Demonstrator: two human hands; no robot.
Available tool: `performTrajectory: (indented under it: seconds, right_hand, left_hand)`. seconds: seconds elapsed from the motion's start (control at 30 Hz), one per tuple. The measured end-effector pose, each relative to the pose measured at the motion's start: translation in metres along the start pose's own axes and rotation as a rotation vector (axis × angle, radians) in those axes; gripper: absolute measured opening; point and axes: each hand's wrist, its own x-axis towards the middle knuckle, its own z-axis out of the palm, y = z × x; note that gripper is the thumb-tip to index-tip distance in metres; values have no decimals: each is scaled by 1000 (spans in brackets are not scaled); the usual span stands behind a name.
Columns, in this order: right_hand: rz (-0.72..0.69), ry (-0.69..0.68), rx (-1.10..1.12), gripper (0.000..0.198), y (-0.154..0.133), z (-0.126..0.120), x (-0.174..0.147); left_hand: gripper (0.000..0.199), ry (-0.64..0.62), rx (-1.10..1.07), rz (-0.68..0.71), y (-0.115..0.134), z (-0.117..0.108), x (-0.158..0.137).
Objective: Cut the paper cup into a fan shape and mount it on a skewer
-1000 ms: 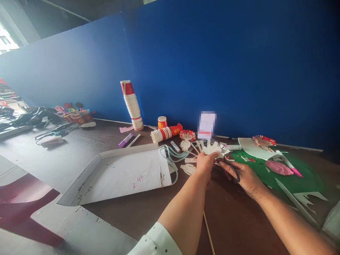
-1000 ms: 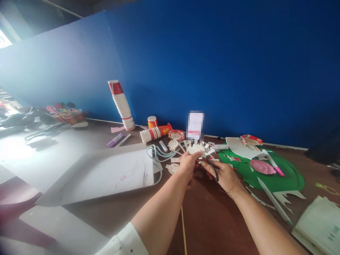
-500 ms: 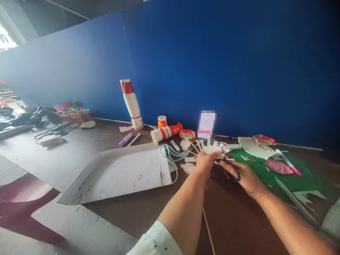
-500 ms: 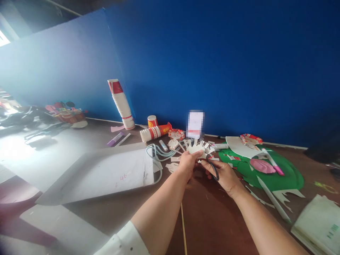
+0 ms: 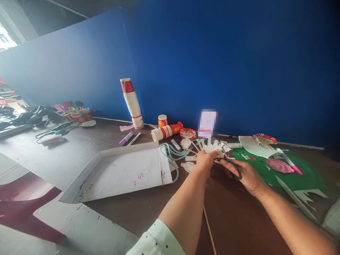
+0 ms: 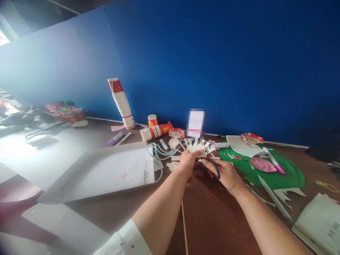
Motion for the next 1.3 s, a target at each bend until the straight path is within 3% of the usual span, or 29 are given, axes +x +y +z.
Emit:
performTrajectory:
  seconds: [0.47, 0.7, 1.3]
  right_hand:
    - [-23, 19, -12, 52, 0, -3, -1]
    - [-22, 20, -17, 49, 0, -4, -1]
    - [79, -5, 44, 49, 8, -5, 1]
  left_hand:
    - [12, -4, 0, 0, 4, 0, -1]
    - [20, -9, 28, 1, 4, -2, 0]
    - [17, -7, 15, 2, 7, -3, 0]
